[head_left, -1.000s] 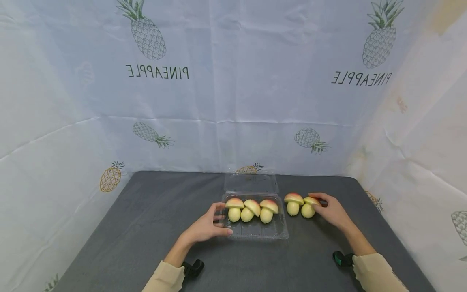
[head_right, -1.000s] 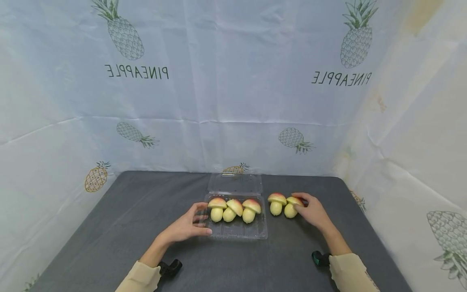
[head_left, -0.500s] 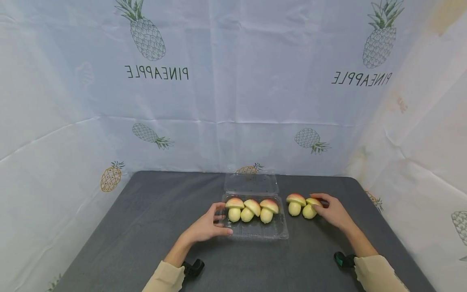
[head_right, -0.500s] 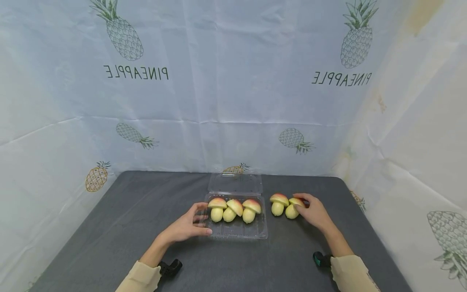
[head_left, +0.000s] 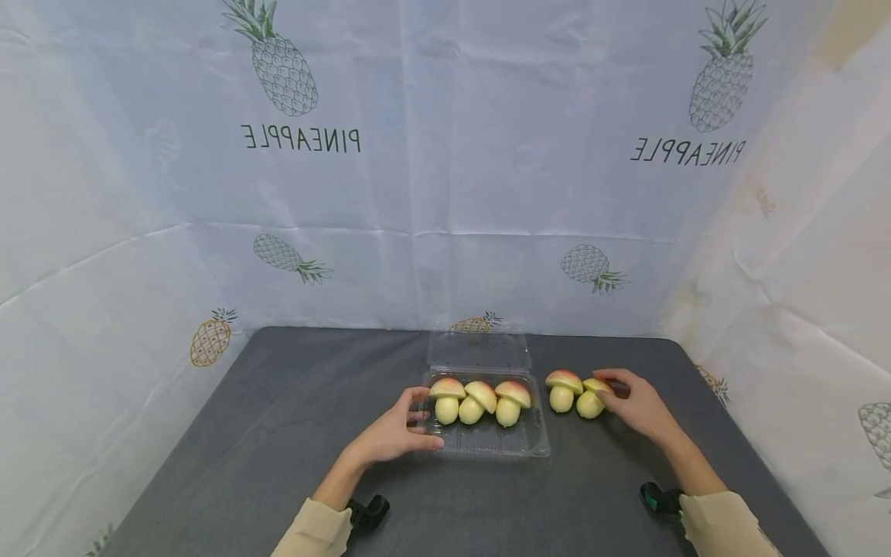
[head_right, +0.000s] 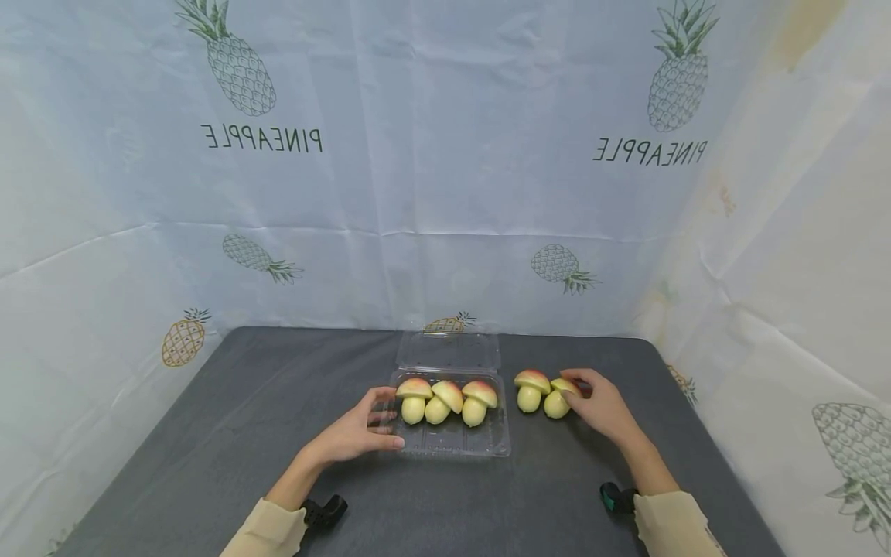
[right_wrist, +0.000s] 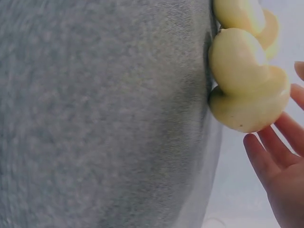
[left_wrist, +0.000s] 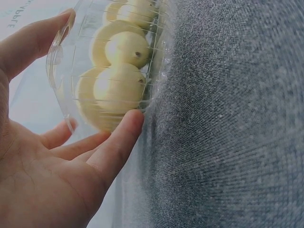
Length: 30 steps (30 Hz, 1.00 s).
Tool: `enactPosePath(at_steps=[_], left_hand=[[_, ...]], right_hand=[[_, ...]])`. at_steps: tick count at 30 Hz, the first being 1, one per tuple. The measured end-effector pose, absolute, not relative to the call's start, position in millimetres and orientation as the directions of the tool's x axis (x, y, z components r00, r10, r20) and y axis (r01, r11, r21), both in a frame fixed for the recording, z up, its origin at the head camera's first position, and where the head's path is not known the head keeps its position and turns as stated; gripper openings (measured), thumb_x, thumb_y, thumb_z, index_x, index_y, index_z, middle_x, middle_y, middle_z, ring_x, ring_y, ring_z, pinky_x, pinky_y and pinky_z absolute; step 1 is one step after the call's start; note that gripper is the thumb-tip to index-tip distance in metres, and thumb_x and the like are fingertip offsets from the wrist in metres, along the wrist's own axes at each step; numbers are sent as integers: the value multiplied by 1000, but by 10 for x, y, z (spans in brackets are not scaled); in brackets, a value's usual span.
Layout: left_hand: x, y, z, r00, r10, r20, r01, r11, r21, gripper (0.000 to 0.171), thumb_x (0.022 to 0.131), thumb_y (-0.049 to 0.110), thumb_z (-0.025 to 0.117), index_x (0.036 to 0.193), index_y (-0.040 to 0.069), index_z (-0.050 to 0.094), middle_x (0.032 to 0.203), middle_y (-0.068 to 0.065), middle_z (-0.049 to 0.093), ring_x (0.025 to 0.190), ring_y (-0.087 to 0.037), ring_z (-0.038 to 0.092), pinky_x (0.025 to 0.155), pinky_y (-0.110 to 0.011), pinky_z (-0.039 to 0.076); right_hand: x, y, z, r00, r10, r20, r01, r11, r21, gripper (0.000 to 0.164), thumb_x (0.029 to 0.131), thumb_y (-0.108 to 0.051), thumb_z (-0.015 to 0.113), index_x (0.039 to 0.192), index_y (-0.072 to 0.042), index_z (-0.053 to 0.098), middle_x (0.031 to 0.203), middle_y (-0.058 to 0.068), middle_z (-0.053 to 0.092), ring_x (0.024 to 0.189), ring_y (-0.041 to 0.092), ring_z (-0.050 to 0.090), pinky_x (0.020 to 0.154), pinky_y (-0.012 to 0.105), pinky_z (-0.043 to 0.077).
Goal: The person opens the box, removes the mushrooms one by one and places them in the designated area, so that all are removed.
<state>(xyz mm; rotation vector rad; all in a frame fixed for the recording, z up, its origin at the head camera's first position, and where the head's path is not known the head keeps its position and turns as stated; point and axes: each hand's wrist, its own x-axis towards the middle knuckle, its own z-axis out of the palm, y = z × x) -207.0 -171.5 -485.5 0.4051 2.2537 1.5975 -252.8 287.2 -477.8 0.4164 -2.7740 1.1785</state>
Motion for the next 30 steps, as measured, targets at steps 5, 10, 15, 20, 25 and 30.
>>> enactPosePath(at_steps=[5, 10, 15, 20, 25, 30], left_hand=[[-2065, -1710, -4858, -897, 427, -113, 36, 325, 945, 90, 90, 22, 80, 156, 4, 22, 162, -24, 20, 140, -48, 40, 105, -55, 48], [-2067, -1724, -4855, -892, 439, -109, 37, 310, 950, 90, 91, 23, 80, 157, 5, 22, 163, -24, 19, 141, -49, 39, 106, -55, 47], [-2063, -1725, -4842, -891, 440, -113, 32, 310, 950, 90, 90, 23, 80, 157, 5, 22, 163, -25, 19, 140, -49, 39, 105, -56, 48], [-2071, -1715, -4835, -891, 435, -126, 18, 311, 950, 90, 91, 23, 80, 157, 6, 22, 163, -23, 19, 140, -49, 39, 105, -55, 48], [-2057, -1718, -4818, -893, 434, -119, 30, 320, 947, 91, 91, 24, 80, 157, 6, 22, 163, -23, 19, 140, -49, 40, 104, -55, 48], [-2047, -1716, -4806, -892, 435, -121, 29, 323, 946, 90, 91, 23, 80, 157, 6, 22, 163, -24, 19, 140, -49, 39, 105, -56, 48]], right_hand=[[-2477, 2836, -4712, -950, -220, 220, -311, 673, -671, 44, 102, -22, 66, 138, 2, 58, 137, 27, 55, 121, 51, 55, 94, 62, 51], [-2420, 2773, -4627, -933, -253, 258, -361, 660, -659, 42, 103, -22, 64, 138, 1, 58, 137, 26, 55, 120, 52, 55, 94, 66, 49], [-2373, 2693, -4535, -922, -260, 287, -387, 657, -647, 40, 102, -21, 64, 137, -2, 59, 137, 24, 56, 118, 48, 55, 91, 67, 48], [-2336, 2610, -4481, -914, -262, 308, -404, 647, -647, 39, 101, -18, 66, 136, -2, 60, 137, 23, 57, 120, 49, 54, 93, 66, 47], [-2317, 2493, -4450, -914, -267, 306, -406, 624, -668, 39, 101, -16, 66, 136, 0, 59, 136, 22, 57, 123, 50, 53, 100, 66, 45], [-2298, 2378, -4443, -919, -259, 297, -394, 616, -682, 38, 100, -16, 68, 134, -1, 62, 132, 20, 61, 122, 46, 56, 101, 64, 46]])
